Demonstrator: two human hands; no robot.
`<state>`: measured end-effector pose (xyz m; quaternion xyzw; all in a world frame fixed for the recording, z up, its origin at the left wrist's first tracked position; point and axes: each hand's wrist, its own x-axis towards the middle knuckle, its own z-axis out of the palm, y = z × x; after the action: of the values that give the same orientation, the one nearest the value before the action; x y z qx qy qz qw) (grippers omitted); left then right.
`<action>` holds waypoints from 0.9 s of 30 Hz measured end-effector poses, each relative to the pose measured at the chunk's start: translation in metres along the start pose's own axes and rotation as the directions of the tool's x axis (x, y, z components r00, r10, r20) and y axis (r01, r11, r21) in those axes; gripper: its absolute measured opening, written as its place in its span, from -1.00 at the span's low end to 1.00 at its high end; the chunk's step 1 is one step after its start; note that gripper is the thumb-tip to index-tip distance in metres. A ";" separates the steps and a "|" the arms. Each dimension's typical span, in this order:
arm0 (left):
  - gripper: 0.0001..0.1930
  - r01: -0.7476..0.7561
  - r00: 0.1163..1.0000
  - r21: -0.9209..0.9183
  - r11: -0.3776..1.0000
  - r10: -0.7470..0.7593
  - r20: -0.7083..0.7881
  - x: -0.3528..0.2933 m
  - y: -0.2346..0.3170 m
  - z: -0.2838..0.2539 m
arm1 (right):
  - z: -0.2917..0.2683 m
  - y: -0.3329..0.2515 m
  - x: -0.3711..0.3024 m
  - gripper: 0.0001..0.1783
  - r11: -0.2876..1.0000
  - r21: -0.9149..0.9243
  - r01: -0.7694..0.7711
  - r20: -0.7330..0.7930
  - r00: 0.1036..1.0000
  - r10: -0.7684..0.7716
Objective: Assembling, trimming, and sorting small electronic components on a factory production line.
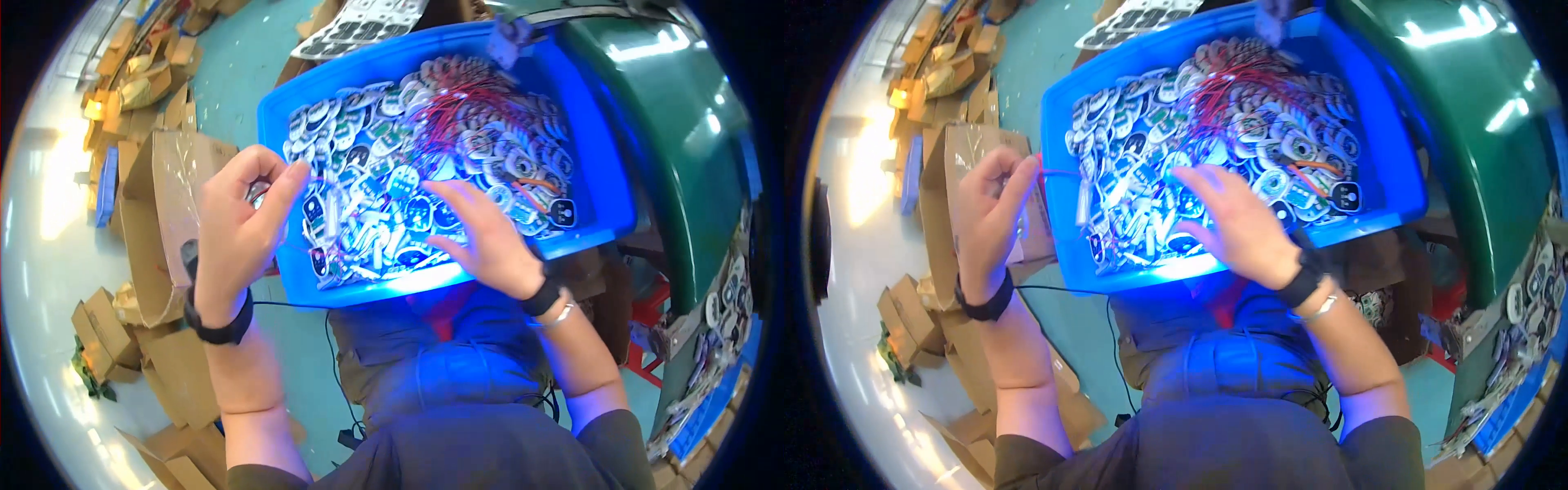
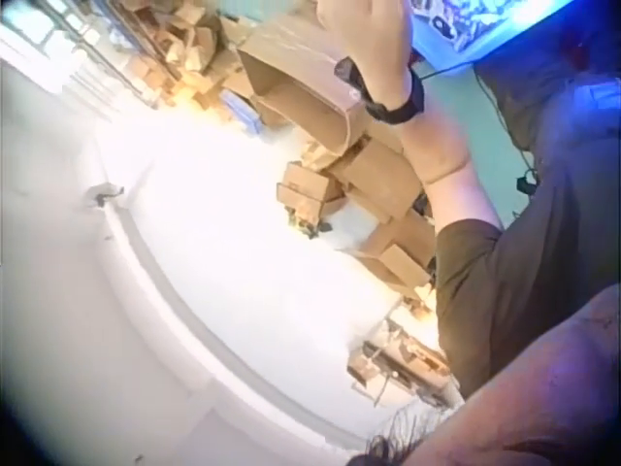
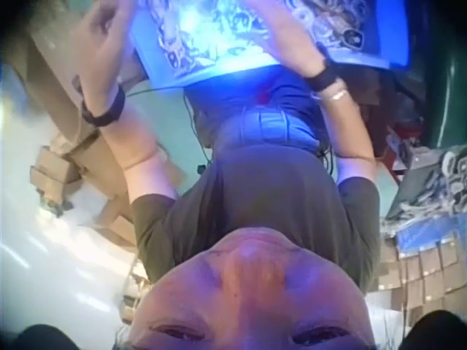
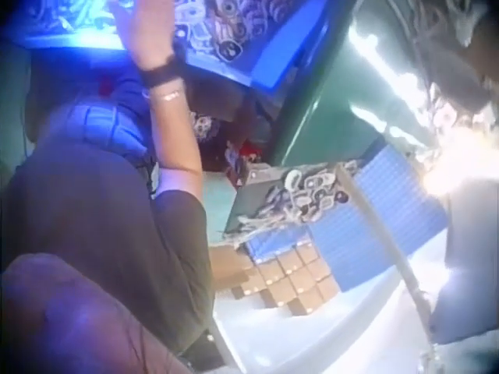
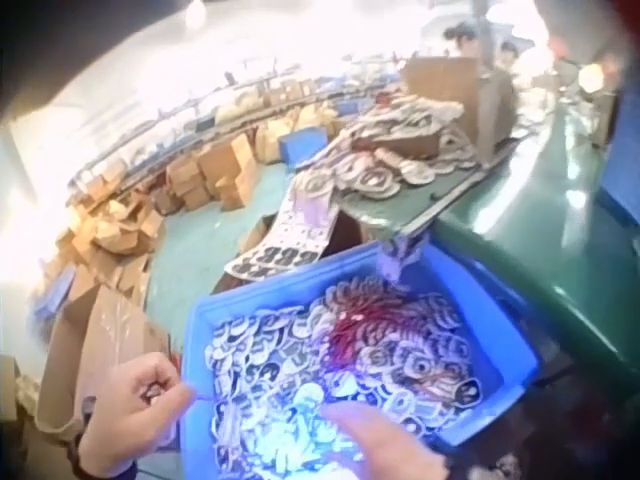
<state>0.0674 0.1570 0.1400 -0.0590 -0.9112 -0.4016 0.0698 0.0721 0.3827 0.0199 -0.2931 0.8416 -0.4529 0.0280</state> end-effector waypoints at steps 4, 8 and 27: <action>-0.85 -0.144 0.978 0.014 0.989 0.140 0.157 0.009 0.073 0.019 | 0.005 -0.001 -0.018 -0.21 0.979 0.120 0.166 -0.264 0.956 -0.130; -0.84 -0.040 0.984 -0.078 0.996 0.053 0.168 -0.001 0.105 0.008 | 0.016 -0.017 -0.029 -0.40 0.954 0.197 0.226 -0.463 0.879 -0.112; -0.80 0.261 0.719 -0.606 0.751 0.267 0.641 0.174 0.245 0.252 | -0.182 -0.013 -0.137 -0.66 0.994 -0.029 -0.105 -0.999 -0.030 -0.032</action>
<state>-0.0833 0.5167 0.1797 -0.2273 -0.6657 -0.6436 -0.3017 0.1344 0.5836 0.1073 0.1420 0.6342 -0.4837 -0.5863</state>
